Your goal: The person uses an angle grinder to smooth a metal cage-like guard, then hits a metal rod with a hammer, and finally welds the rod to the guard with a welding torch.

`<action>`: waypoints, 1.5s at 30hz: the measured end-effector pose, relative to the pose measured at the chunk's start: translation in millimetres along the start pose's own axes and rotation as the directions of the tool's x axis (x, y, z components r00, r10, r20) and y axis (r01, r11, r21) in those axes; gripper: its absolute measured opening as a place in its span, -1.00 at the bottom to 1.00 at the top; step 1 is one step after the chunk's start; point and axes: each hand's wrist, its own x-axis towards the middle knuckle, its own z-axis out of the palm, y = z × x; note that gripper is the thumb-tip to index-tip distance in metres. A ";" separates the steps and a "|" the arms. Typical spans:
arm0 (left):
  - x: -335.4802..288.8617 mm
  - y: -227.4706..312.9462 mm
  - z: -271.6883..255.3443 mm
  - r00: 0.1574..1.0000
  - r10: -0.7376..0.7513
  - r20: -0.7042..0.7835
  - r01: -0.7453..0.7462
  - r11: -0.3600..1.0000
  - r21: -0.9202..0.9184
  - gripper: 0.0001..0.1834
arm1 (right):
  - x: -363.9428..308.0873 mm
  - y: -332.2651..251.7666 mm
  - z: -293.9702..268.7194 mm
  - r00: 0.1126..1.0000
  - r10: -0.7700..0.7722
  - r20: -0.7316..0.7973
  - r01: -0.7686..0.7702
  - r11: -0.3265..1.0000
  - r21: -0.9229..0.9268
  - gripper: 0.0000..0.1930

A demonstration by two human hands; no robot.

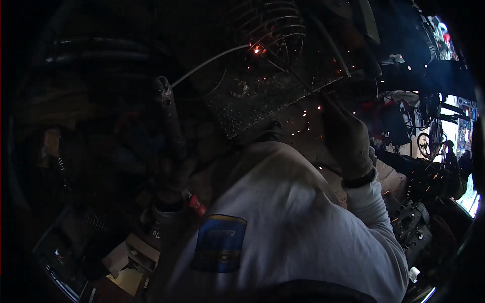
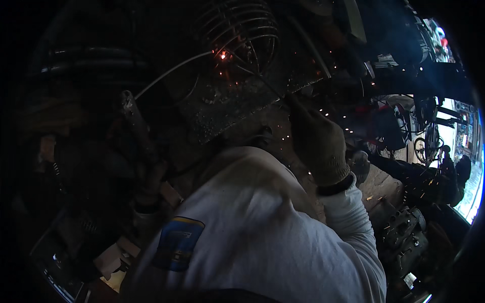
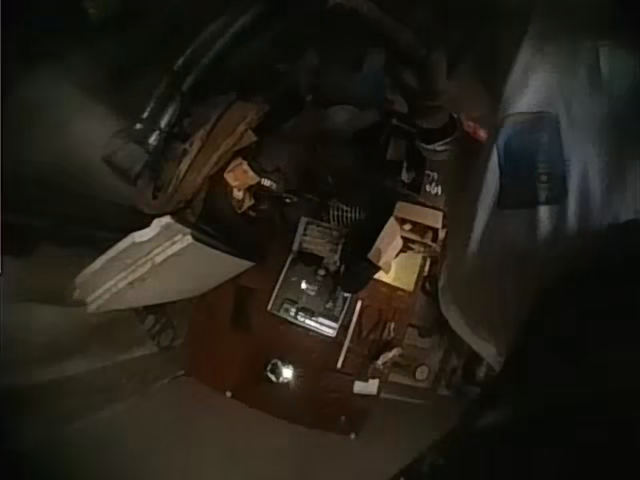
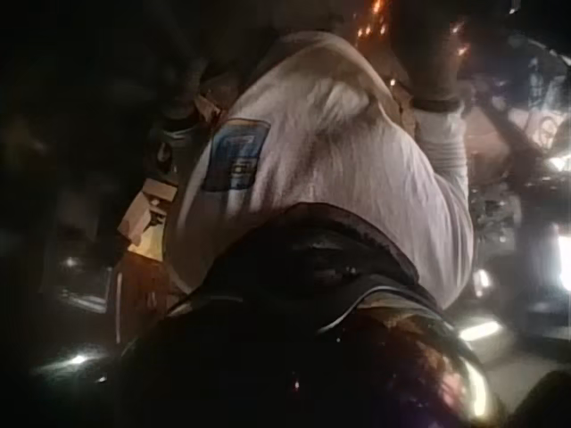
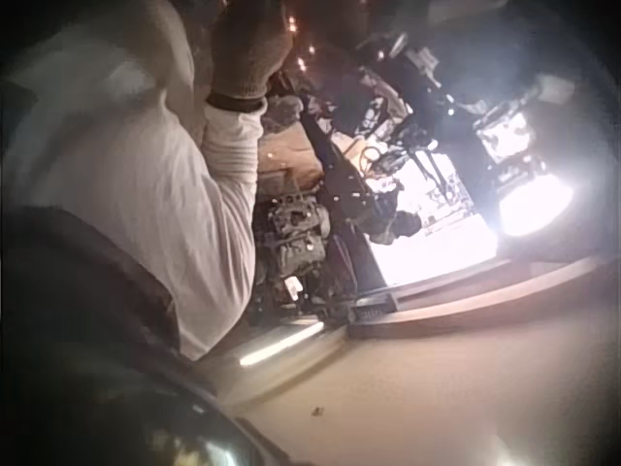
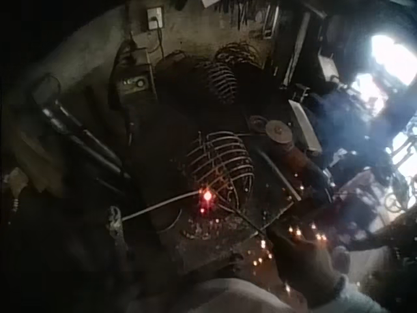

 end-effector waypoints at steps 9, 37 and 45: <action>17.0 4.3 12.6 0.979 -0.193 0.070 0.198 0.791 -0.579 -0.84 | -1.5 -2.9 -1.6 0.999 -0.016 -0.030 0.015 1.000 -0.021 -0.52; 29.3 41.6 -4.1 0.895 -0.354 0.273 0.428 0.505 -0.749 -0.76 | 0.6 -8.0 -10.3 0.999 -0.034 -0.015 0.034 0.999 -0.002 -0.60; -2.0 11.3 7.0 0.969 0.130 -0.211 -0.093 0.980 0.178 -0.76 | -6.2 11.6 5.2 0.994 -0.102 -0.042 0.103 0.995 0.012 -0.49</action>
